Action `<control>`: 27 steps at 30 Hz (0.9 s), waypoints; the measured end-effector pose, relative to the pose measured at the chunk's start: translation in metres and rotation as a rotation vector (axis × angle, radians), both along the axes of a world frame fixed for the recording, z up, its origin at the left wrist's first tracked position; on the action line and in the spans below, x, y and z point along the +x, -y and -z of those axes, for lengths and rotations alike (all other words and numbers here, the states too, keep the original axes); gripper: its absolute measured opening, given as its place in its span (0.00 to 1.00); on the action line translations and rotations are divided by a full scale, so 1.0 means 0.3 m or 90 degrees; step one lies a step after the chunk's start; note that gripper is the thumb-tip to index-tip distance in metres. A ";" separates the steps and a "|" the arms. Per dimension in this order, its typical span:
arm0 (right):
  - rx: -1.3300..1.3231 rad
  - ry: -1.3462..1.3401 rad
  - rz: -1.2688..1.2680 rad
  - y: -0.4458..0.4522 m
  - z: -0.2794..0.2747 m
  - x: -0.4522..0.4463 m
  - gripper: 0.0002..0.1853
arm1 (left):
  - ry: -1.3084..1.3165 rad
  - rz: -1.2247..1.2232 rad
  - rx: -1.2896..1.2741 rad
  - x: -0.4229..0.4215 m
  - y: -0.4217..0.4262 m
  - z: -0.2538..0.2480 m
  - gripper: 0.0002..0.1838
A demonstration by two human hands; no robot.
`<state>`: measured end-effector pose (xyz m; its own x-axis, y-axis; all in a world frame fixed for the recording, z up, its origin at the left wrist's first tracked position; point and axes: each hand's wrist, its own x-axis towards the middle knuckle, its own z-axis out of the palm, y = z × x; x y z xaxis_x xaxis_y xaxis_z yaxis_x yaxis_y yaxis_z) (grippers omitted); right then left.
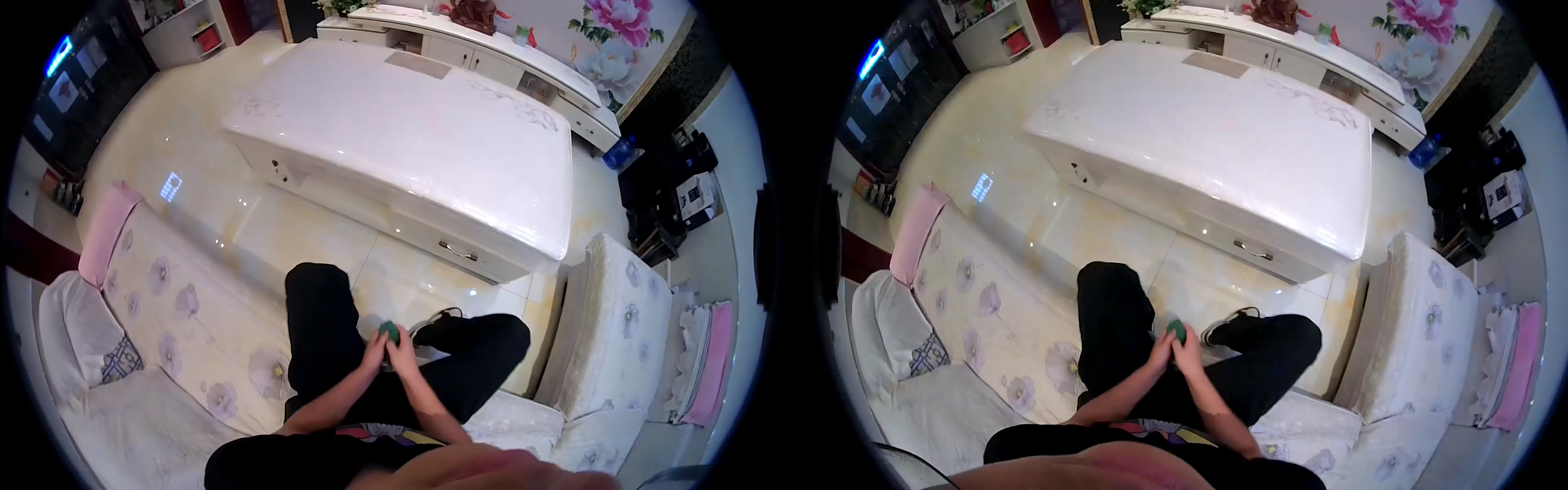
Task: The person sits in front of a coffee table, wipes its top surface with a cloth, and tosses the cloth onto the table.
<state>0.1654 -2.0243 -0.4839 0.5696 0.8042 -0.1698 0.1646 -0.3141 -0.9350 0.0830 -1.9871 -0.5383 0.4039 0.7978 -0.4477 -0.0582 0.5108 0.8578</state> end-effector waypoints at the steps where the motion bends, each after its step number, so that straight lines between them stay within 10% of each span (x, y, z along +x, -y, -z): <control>1: -0.041 -0.017 0.009 0.145 -0.063 -0.072 0.31 | 0.002 0.062 -0.041 -0.050 0.084 -0.073 0.20; 5: 0.130 -0.086 0.059 0.315 -0.223 0.035 0.32 | 0.043 0.280 0.085 0.049 0.065 -0.304 0.19; 13: 0.200 -0.115 0.175 0.151 -0.364 0.225 0.23 | 0.082 0.213 0.183 0.244 -0.095 -0.439 0.14; 27: 0.187 0.563 0.146 -0.417 -0.613 0.831 0.22 | -0.023 0.072 0.662 0.786 -0.660 -0.676 0.14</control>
<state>0.4146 -1.8993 -0.3001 0.5435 0.5993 0.5877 0.8124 -0.1994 -0.5480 0.3188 -1.7890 -0.3354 0.4999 0.7550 0.4244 -0.0209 -0.4793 0.8774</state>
